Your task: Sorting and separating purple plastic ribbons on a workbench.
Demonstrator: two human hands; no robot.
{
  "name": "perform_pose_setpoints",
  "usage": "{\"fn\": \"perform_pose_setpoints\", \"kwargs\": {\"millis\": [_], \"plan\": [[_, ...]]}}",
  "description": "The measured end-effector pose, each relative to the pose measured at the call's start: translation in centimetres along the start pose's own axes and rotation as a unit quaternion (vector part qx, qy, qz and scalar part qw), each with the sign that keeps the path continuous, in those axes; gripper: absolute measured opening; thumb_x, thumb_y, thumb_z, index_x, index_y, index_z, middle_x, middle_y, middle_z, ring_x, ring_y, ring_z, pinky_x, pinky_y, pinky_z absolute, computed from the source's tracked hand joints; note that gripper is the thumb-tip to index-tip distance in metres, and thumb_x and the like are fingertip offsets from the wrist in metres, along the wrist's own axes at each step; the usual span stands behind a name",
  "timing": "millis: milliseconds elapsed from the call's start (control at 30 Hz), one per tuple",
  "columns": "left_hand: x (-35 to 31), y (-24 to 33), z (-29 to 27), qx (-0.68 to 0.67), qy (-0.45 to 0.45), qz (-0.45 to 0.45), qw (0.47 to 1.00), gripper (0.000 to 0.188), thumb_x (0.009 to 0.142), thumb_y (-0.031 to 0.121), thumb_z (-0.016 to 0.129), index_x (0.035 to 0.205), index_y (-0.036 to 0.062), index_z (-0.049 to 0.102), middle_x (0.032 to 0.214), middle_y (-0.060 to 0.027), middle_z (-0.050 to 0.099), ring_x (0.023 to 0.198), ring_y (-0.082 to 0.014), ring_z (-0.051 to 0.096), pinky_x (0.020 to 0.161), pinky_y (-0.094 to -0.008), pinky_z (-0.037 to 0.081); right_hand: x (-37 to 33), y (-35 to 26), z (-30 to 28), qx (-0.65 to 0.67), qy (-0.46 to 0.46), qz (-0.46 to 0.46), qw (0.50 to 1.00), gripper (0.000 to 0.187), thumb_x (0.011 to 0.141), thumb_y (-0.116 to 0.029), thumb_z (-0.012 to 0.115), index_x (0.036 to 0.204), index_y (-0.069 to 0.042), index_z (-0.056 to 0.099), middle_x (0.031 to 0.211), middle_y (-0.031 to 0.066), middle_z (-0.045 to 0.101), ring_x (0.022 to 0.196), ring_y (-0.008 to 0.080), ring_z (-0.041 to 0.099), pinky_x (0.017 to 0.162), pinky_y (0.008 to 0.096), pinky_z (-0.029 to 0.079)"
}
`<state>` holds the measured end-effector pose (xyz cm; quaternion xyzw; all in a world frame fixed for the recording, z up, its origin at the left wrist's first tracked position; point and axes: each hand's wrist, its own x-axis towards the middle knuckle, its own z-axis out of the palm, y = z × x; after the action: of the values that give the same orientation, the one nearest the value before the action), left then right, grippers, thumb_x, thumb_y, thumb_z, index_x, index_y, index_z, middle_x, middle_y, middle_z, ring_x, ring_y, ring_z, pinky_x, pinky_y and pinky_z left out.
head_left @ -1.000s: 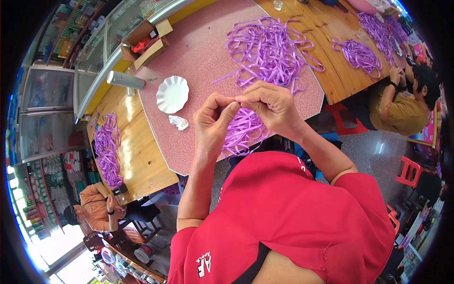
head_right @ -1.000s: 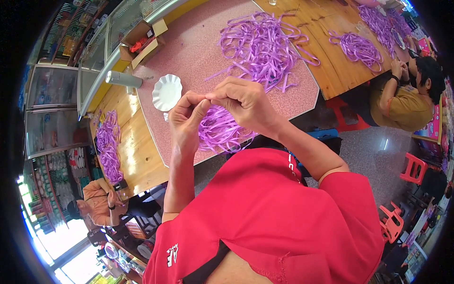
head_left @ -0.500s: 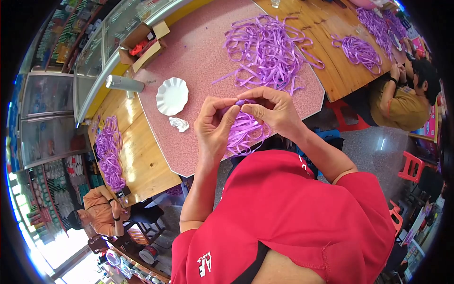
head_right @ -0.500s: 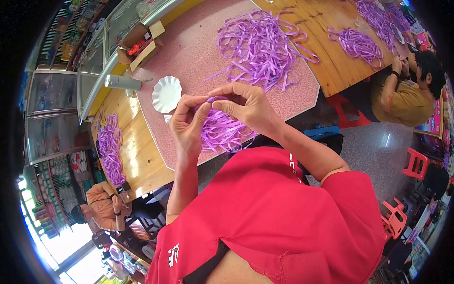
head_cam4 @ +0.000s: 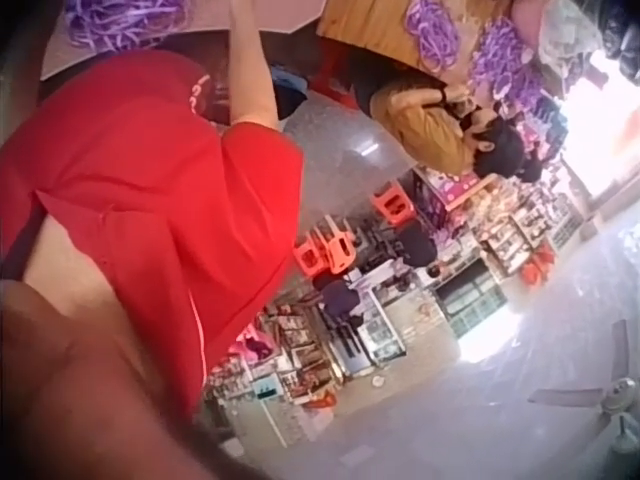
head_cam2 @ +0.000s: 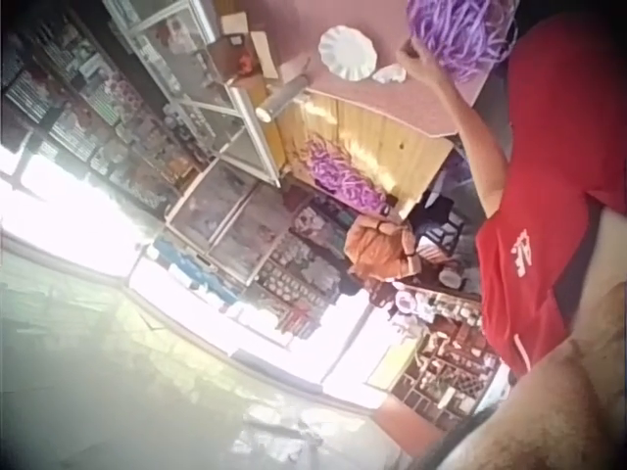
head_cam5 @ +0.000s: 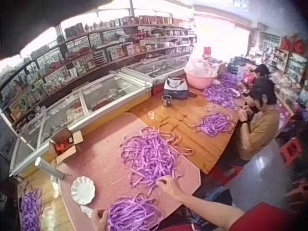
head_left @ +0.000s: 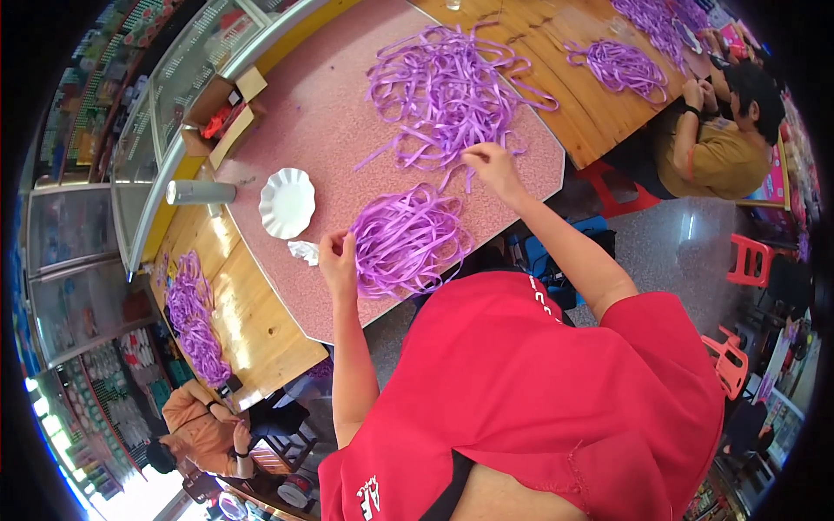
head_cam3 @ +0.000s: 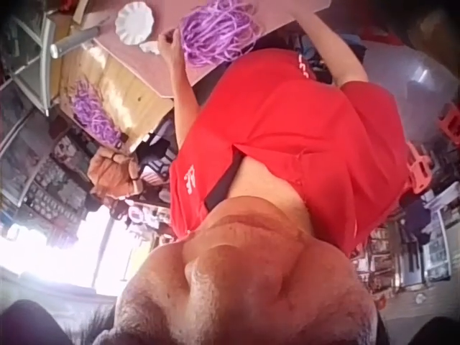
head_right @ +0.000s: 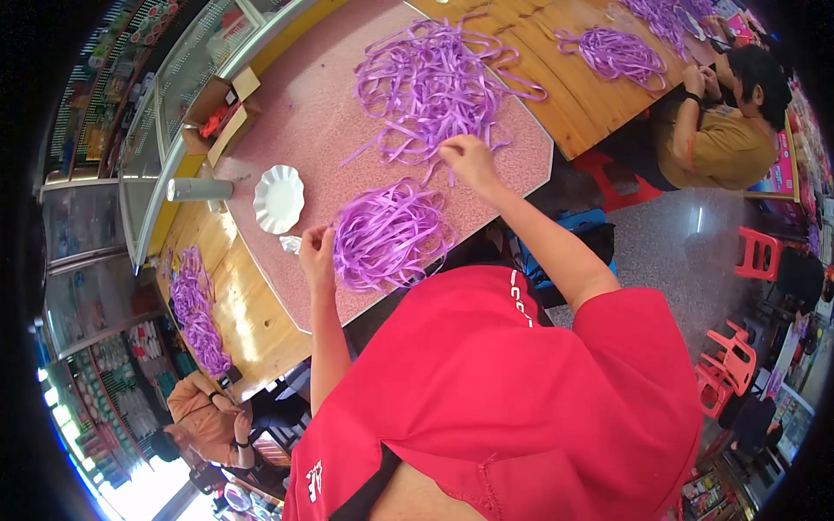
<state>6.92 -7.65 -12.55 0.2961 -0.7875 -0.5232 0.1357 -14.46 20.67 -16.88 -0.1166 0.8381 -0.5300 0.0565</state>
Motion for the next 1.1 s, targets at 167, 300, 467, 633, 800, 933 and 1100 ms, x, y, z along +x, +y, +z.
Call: {"fn": "perform_pose_setpoints", "kwargs": {"millis": [167,300,467,633,800,933,1100], "plan": [[-1.0,-5.6,0.4,0.175,0.058,0.042,0.982,0.046,0.081,0.023,0.074,0.118,0.0001,0.06,0.112,-0.0197,0.059,0.111,-0.034,0.052,0.099,-0.0436,0.04,0.6,6.4,-3.9,-0.223,0.062,0.154,0.961,0.03,0.082,-0.036,0.071,0.086,-0.006,0.071,0.089,0.0154,0.071,0.085,0.0334,0.068,0.074,0.0442,0.051],[-1.3,-4.8,1.8,0.147,0.014,0.031,0.989,0.044,0.082,0.021,0.072,0.12,0.0008,0.059,0.117,-0.0207,0.057,0.115,-0.0359,0.049,0.102,-0.0449,0.037,1.3,7.2,-4.0,-0.249,-0.01,0.111,0.962,0.034,0.082,-0.039,0.069,0.081,-0.006,0.072,0.087,0.0161,0.071,0.084,0.0353,0.068,0.072,0.0471,0.052],[-1.7,0.7,5.3,0.197,-0.018,0.159,0.967,0.038,0.086,0.016,0.069,0.119,-0.0001,0.06,0.118,-0.0157,0.058,0.116,-0.0302,0.051,0.1,-0.0408,0.041,2.9,9.3,-4.5,-0.225,-0.007,0.06,0.972,0.028,0.078,-0.033,0.071,0.084,-0.006,0.073,0.081,0.0154,0.069,0.081,0.0321,0.068,0.072,0.0439,0.053],[-2.6,3.2,7.8,0.132,-0.088,0.157,0.975,0.036,0.087,0.015,0.069,0.12,0.0046,0.06,0.121,-0.0154,0.055,0.115,-0.0295,0.052,0.096,-0.038,0.045,3.6,9.2,-5.5,-0.231,0.05,-0.072,0.969,0.014,0.081,-0.017,0.068,0.092,-0.009,0.072,0.088,0.0116,0.066,0.083,0.0319,0.065,0.073,0.0427,0.052],[-4.0,3.7,9.3,0.109,-0.165,0.153,0.968,0.037,0.087,0.015,0.069,0.121,0.0045,0.059,0.124,-0.0147,0.051,0.116,-0.0286,0.051,0.093,-0.0374,0.047,4.3,8.0,-5.9,-0.312,-0.138,-0.215,0.915,0.012,0.078,-0.009,0.068,0.09,-0.009,0.068,0.091,0.009,0.059,0.087,0.0304,0.064,0.077,0.0422,0.051],[-4.3,4.6,10.3,0.084,-0.193,0.145,0.967,0.032,0.091,0.015,0.065,0.121,0.0045,0.059,0.124,-0.0145,0.051,0.116,-0.0274,0.052,0.09,-0.0364,0.049,4.9,6.7,-7.1,-0.337,-0.137,-0.266,0.893,0.009,0.077,-0.009,0.069,0.085,-0.007,0.065,0.096,0.0083,0.06,0.089,0.0293,0.063,0.081,0.041,0.05],[-3.8,9.0,10.9,0.012,-0.209,0.08,0.975,0.026,0.097,0.018,0.059,0.118,0.003,0.06,0.112,-0.0141,0.059,0.107,-0.0243,0.058,0.09,-0.0351,0.048,4.3,-0.3,-6.9,-0.135,-0.153,-0.368,0.907,0.013,0.077,-0.009,0.07,0.085,-0.002,0.061,0.09,0.0102,0.063,0.085,0.0282,0.062,0.079,0.0392,0.05]]}}
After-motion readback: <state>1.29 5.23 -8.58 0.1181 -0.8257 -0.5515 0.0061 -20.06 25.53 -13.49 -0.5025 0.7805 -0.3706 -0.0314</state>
